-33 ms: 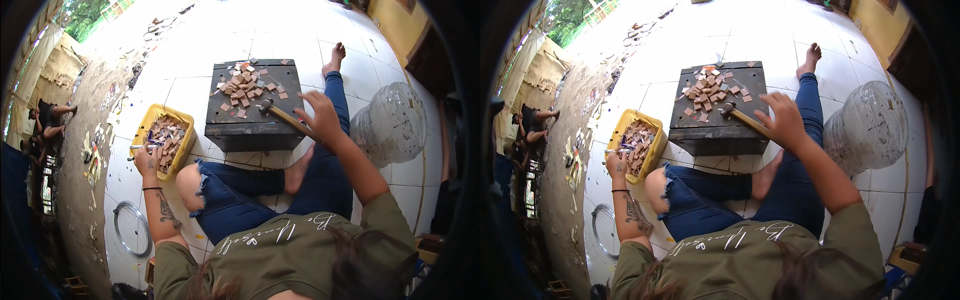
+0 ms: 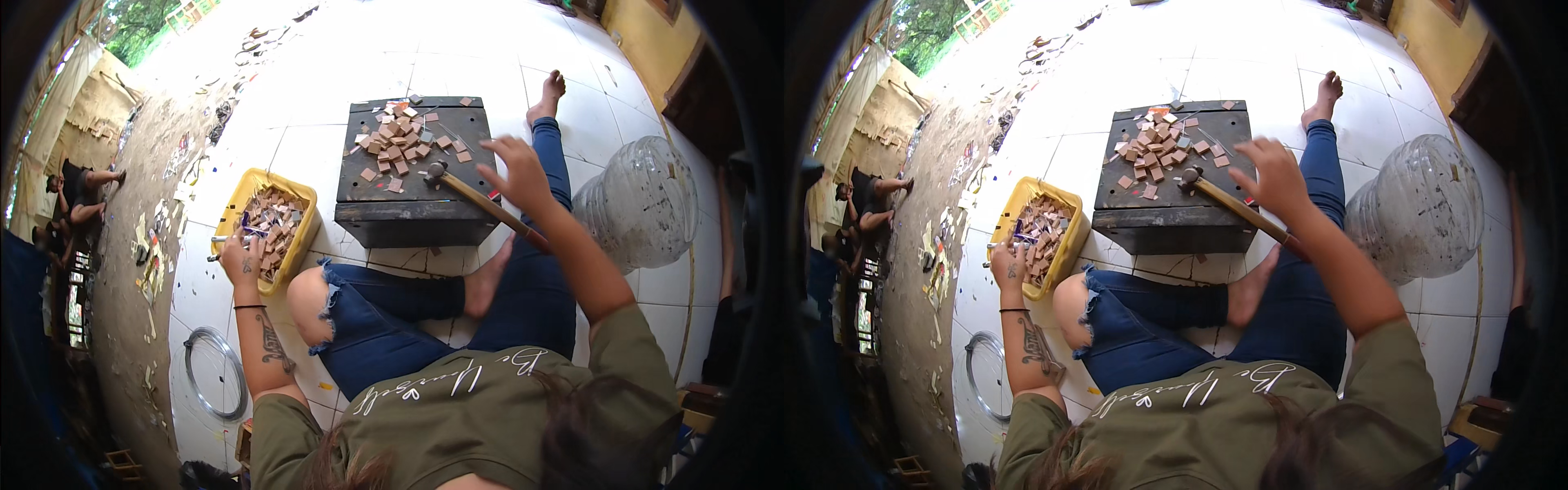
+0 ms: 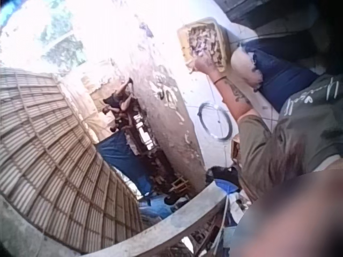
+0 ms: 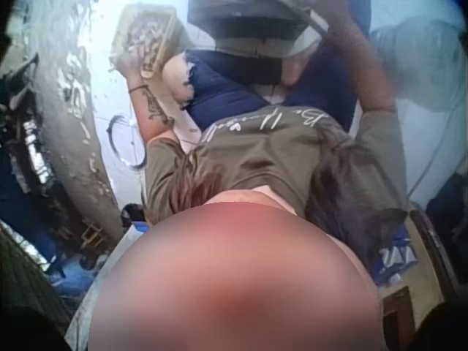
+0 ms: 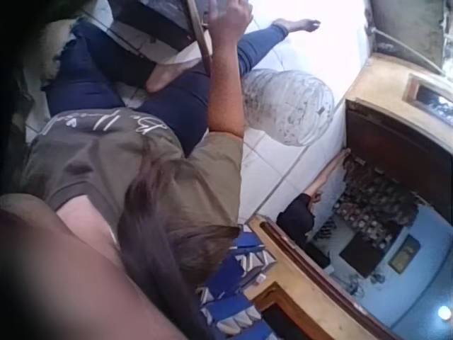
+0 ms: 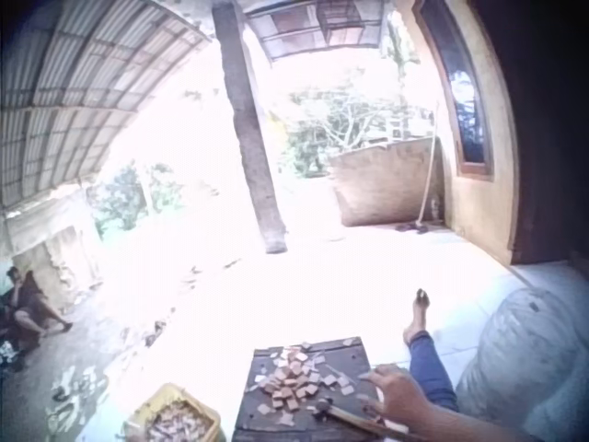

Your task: The person sits on the floor and repeatedly picks up small wooden blocks and metal pins. They place a pin into a block and use a hammer to tap it in, then set the assembled piece aside on a wooden block. The process is repeated continuously.

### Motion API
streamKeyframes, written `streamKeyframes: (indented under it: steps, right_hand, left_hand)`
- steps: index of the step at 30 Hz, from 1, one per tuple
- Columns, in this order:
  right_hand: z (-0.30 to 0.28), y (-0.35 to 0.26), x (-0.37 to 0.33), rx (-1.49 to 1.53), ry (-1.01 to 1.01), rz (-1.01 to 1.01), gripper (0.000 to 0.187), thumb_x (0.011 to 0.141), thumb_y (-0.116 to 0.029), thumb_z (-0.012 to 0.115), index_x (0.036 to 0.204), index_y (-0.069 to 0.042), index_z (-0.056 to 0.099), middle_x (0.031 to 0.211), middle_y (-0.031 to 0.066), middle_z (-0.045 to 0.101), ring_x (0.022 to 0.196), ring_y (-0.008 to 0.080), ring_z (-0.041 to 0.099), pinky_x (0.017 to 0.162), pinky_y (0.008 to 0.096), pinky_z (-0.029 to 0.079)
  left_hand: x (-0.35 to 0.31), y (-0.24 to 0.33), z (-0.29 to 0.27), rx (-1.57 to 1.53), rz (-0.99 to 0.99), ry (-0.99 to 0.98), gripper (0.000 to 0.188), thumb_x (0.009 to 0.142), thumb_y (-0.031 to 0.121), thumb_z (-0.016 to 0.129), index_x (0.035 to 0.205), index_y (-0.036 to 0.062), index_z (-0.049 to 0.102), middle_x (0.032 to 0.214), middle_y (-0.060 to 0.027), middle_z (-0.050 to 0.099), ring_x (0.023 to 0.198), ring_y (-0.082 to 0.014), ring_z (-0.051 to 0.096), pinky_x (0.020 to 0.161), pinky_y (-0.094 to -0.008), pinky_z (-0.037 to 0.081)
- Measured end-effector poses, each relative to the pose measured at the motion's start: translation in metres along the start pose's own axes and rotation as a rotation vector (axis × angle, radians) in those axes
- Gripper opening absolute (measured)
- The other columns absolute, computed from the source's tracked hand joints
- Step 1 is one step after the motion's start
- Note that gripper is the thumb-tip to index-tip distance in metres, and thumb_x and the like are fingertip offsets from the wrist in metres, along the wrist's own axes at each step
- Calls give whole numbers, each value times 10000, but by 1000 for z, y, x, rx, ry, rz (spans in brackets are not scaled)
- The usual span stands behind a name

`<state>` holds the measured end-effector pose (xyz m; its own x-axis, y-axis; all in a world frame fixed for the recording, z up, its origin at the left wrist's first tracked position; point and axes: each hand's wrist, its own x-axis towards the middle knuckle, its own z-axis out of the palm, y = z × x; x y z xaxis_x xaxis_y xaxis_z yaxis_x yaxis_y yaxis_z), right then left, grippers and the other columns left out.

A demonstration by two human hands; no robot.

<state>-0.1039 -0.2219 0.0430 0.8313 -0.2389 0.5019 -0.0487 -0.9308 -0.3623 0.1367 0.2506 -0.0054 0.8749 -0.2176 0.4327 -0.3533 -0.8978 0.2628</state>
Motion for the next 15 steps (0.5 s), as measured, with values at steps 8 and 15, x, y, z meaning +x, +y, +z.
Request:
streamKeyframes:
  steps: [8,15]
  right_hand:
    - [59,-19,144,-548,-736,289,274,832,-206,701,1087,-110,728,1139,102,704,1067,260,671,857,387,541]
    - [71,-9,163,-549,-767,327,307,809,-171,682,1098,-78,727,1128,112,710,1038,240,688,812,383,565]
  left_hand:
    - [-1,160,20,-483,404,67,357,831,199,734,1142,32,685,1085,-165,664,1040,-332,600,937,-428,447]
    - [21,226,46,-405,398,-66,321,811,254,734,1078,77,714,1034,-92,637,1035,-276,561,907,-416,425]
